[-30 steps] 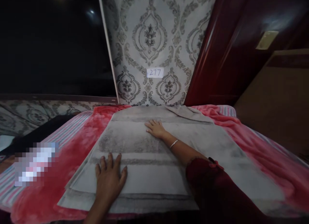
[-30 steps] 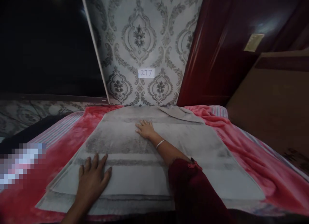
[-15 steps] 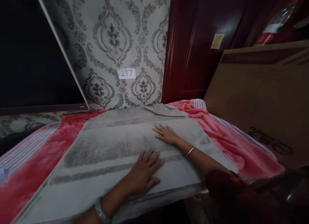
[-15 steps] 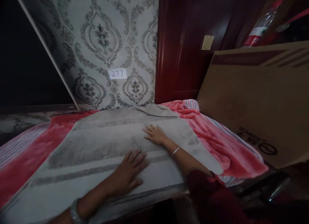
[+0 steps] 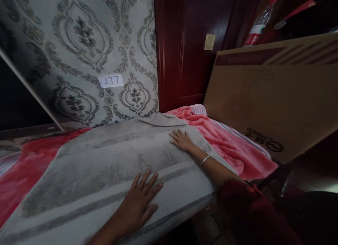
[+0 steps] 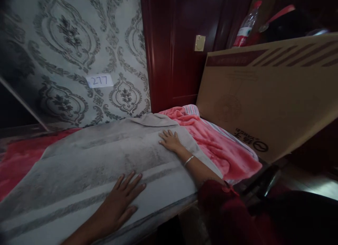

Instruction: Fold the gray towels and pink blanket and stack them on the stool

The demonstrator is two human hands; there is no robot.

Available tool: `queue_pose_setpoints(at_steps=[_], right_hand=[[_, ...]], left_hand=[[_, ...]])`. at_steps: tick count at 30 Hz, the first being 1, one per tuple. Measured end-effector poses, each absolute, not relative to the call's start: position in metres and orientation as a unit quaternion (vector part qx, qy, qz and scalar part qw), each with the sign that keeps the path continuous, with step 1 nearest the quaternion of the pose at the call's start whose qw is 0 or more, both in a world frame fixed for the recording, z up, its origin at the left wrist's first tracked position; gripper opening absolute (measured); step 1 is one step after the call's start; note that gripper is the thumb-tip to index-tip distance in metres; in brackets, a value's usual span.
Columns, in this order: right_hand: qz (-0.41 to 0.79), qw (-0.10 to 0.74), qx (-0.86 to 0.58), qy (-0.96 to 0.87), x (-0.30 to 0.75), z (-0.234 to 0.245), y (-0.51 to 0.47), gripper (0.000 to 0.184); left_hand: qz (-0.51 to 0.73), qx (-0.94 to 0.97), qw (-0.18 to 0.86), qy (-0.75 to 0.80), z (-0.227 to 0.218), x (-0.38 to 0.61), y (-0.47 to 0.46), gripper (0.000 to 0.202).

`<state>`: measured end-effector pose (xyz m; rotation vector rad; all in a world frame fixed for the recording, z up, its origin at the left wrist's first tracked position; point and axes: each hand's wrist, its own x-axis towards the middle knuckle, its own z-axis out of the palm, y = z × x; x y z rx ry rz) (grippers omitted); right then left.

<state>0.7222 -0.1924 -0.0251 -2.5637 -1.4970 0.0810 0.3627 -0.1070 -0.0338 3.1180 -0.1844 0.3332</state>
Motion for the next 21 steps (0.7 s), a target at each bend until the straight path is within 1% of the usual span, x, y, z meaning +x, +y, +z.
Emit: queue_pose_setpoints(at_steps=[5,12,16,21], right_hand=[[0.036,0.075,-0.870,-0.487,0.768,-0.033,-0.238,0.063],[0.054,0.103,-0.882,-0.456,0.824,-0.044,-0.232,0.064],[0.058,0.109,-0.889,-0.441,0.831,-0.041,-0.229,0.064],[0.070,0.083,-0.920,-0.377,0.806,-0.022,-0.235,0.067]], left_hand=[[0.095,0.994,-0.003,-0.060,-0.035,0.364,-0.107,0.068],[0.081,0.995,0.019,-0.046,-0.034,0.363,-0.108,0.064],[0.085,0.995,0.028,-0.046,-0.033,0.363,-0.108,0.064],[0.070,0.996,0.040,-0.042,-0.032,0.365,-0.108,0.059]])
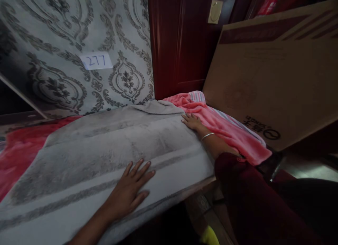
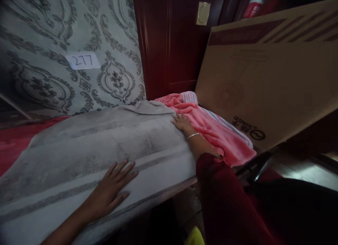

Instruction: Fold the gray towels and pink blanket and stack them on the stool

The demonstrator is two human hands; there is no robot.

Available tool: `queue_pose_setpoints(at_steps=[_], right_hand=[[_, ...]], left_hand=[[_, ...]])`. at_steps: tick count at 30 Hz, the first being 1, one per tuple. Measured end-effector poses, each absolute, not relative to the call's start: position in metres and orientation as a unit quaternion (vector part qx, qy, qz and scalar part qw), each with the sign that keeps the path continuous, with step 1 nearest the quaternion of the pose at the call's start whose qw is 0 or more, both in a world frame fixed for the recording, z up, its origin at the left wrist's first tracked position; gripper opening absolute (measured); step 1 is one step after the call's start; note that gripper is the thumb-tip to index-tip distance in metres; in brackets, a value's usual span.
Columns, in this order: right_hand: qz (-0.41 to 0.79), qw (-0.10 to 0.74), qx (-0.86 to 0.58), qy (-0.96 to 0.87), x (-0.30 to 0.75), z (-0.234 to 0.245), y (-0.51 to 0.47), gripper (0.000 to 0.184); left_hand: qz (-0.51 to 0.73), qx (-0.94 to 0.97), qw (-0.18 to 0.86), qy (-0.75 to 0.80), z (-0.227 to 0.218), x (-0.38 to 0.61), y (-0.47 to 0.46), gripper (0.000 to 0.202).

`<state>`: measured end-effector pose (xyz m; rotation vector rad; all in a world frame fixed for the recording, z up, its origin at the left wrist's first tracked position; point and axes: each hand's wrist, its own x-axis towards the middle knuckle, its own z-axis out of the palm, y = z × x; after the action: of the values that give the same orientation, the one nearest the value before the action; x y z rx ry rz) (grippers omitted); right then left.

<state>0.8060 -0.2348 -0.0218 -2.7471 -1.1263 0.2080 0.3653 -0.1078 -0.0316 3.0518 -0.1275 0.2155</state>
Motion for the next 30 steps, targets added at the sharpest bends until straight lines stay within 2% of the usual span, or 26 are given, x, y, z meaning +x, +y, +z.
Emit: queue_pose_setpoints(at_steps=[6,10,14,18,21,23,30], right_hand=[[0.051,0.064,-0.903,-0.422,0.732,-0.035,-0.295,0.069],[0.054,0.069,-0.922,-0.377,0.716,-0.043,-0.343,0.065],[0.069,0.072,-0.946,-0.309,0.718,-0.028,-0.357,0.062],[0.006,0.060,-0.961,-0.269,0.689,-0.013,-0.347,0.059],[-0.036,0.067,-0.933,-0.352,0.653,-0.016,-0.337,0.060],[-0.019,0.060,-0.915,-0.397,0.632,-0.024,-0.334,0.061],[-0.013,0.044,-0.914,-0.402,0.618,-0.063,-0.347,0.063]], left_hand=[[0.067,0.996,0.049,-0.038,-0.035,0.371,-0.106,0.056],[0.084,0.993,0.056,-0.059,-0.040,0.373,-0.101,0.058],[0.090,0.993,0.051,-0.055,-0.045,0.375,-0.098,0.054],[0.095,0.993,0.059,-0.041,-0.044,0.373,-0.096,0.049],[0.096,0.994,0.059,0.010,-0.042,0.357,-0.090,0.051],[0.103,0.990,0.051,0.076,-0.043,0.336,-0.083,0.054],[0.049,0.964,0.029,0.261,-0.041,0.265,-0.096,0.062]])
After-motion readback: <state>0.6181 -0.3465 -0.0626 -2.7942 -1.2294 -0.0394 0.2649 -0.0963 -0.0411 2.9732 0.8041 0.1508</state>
